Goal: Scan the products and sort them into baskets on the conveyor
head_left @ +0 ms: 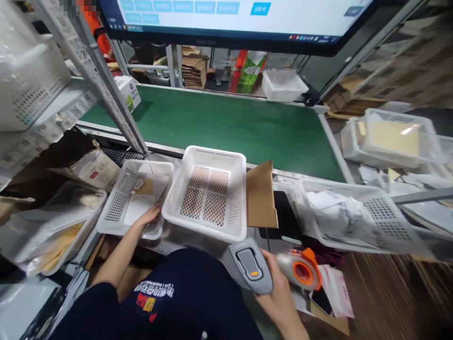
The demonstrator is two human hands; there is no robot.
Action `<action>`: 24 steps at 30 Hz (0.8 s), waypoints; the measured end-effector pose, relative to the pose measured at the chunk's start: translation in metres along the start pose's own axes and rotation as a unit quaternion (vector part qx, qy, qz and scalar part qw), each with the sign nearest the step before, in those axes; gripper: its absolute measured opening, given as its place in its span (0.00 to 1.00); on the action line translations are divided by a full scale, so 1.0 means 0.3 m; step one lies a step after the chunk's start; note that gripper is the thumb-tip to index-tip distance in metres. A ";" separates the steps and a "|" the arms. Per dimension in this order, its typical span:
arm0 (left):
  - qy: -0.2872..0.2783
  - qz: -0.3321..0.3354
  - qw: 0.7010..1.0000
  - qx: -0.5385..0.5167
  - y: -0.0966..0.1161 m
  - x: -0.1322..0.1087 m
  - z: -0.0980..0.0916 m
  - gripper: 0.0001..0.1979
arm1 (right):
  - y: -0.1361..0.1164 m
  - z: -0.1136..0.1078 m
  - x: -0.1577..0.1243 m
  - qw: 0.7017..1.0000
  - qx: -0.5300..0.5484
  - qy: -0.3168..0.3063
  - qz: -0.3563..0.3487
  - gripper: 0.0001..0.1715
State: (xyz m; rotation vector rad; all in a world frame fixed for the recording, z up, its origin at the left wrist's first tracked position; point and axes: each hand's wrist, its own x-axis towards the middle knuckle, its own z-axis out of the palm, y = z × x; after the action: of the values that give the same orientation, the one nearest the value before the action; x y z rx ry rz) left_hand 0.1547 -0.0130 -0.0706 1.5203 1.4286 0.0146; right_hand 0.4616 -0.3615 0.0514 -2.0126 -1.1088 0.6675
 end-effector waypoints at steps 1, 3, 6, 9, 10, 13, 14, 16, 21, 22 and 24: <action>0.018 -0.003 1.000 -0.023 -0.019 -0.023 0.024 0.19 | -0.010 -0.001 0.004 1.000 -0.013 -0.011 0.000 0.34; 0.076 0.012 0.995 -0.061 -0.038 -0.055 0.062 0.16 | -0.034 -0.013 0.025 0.999 -0.043 -0.028 -0.009 0.33; 0.192 0.051 0.975 -0.101 -0.019 -0.078 0.061 0.12 | -0.094 -0.044 0.075 0.995 -0.068 -0.069 -0.037 0.34; 0.304 0.132 0.937 -0.114 0.054 -0.097 -0.005 0.12 | -0.174 -0.073 0.122 0.991 -0.062 -0.108 -0.050 0.33; 0.348 0.191 0.913 -0.098 0.087 -0.104 -0.031 0.12 | -0.202 -0.078 0.135 0.990 -0.059 -0.113 -0.054 0.32; 0.443 0.416 0.794 0.014 0.188 -0.116 -0.079 0.09 | -0.276 -0.079 0.174 0.988 -0.052 -0.129 -0.065 0.23; 0.450 0.477 0.753 0.055 0.219 -0.114 -0.079 0.08 | -0.296 -0.076 0.189 0.987 -0.048 -0.135 -0.067 0.19; 0.442 0.557 0.695 0.105 0.271 -0.101 -0.052 0.06 | -0.326 -0.068 0.223 0.986 -0.041 -0.148 -0.058 0.13; 0.426 0.642 0.625 0.120 0.343 -0.072 0.086 0.02 | -0.330 -0.066 0.289 0.986 -0.036 -0.163 -0.005 0.11; 0.402 0.642 0.639 0.130 0.346 -0.076 0.106 0.01 | -0.319 -0.067 0.287 0.987 -0.027 -0.161 0.003 0.12; 0.328 0.635 0.683 0.148 0.339 -0.083 0.122 0.07 | -0.285 -0.069 0.263 0.988 0.000 -0.153 0.016 0.17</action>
State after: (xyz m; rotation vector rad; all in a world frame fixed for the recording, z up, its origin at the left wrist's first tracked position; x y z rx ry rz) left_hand 0.2445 -0.0337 -0.0088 2.6709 0.5179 1.3476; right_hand 0.4739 -0.2695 0.1247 -1.9752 -1.2528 1.0185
